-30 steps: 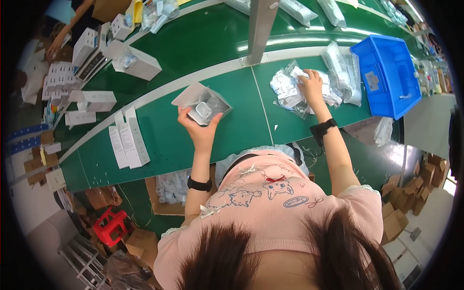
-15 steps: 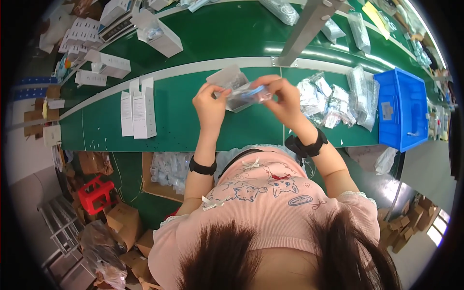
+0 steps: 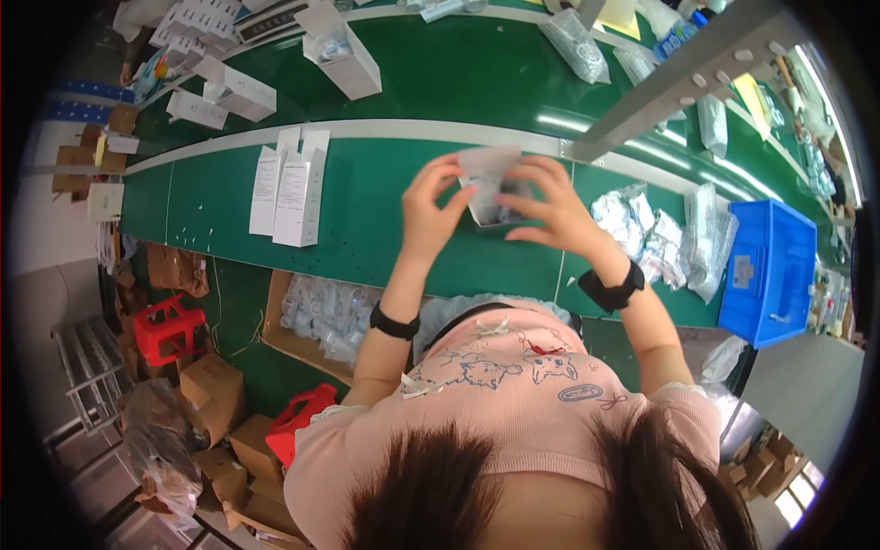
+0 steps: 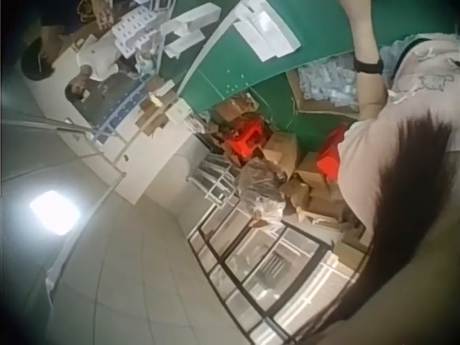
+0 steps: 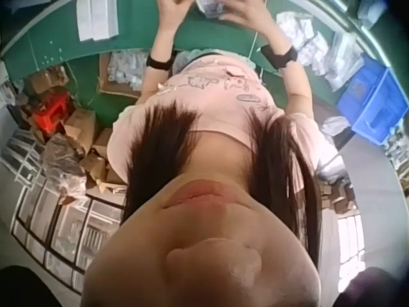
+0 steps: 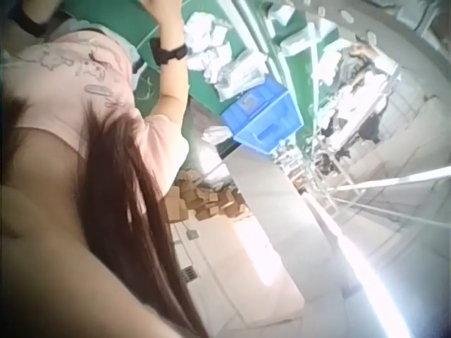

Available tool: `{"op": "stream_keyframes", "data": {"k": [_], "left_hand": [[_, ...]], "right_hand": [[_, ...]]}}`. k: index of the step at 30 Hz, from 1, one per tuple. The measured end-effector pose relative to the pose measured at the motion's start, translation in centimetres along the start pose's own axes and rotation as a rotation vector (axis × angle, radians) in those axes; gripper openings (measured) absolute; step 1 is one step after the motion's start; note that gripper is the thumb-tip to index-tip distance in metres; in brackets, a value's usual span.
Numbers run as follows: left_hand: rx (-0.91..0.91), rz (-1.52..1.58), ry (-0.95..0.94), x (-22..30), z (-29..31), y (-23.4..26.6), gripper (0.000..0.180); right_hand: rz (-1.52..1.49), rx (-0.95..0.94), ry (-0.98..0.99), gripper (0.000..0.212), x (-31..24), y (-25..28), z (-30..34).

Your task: Packing small electronic components into white cardboard boxes on an assembly line.

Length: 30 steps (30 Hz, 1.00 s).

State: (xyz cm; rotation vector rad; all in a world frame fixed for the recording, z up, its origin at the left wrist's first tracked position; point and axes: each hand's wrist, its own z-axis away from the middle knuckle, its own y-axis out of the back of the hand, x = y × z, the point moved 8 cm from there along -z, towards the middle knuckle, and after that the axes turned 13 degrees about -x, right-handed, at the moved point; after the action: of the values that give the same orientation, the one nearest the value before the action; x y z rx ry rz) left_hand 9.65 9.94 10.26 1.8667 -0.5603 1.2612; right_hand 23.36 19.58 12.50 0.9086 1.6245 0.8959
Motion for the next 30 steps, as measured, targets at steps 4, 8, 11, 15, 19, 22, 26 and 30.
{"op": "stream_keyframes", "data": {"k": [4,8,11,15,19,22,26,30], "left_hand": [[0.176,-0.652,-0.007,-4.8,-0.6,9.6,0.065],[-0.022,-1.222,0.503,-13.9,-0.7,16.0,0.071],[-0.12,-1.326,0.506,-18.9,0.6,17.0,0.07],[-0.064,-1.021,0.427,-15.0,-0.3,10.1,0.074],[-0.374,-0.887,0.41,-10.0,-0.8,2.2,0.073],[-0.407,-0.715,0.46,-12.0,-3.3,4.0,0.077],[-0.315,-0.498,0.556,-17.6,-5.3,7.3,0.084],[-0.467,-0.288,0.496,-20.4,-5.2,4.1,0.086]], "right_hand": [[-0.356,0.227,-0.197,0.08,4.0,-3.1,1.4],[-0.832,0.092,-0.345,0.096,8.4,-8.4,-1.9],[-0.981,0.087,-0.357,0.098,11.3,-8.1,-7.1],[-1.022,0.4,-0.293,0.098,18.2,-3.7,-13.9],[-0.904,0.444,-0.316,0.099,24.4,-3.6,-18.2],[-0.62,0.202,-0.311,0.1,25.5,-3.6,-19.7],[-0.077,-0.18,-0.455,0.099,31.0,-3.4,-17.6],[0.261,0.162,-1.136,0.086,40.8,1.8,-15.5]]}}
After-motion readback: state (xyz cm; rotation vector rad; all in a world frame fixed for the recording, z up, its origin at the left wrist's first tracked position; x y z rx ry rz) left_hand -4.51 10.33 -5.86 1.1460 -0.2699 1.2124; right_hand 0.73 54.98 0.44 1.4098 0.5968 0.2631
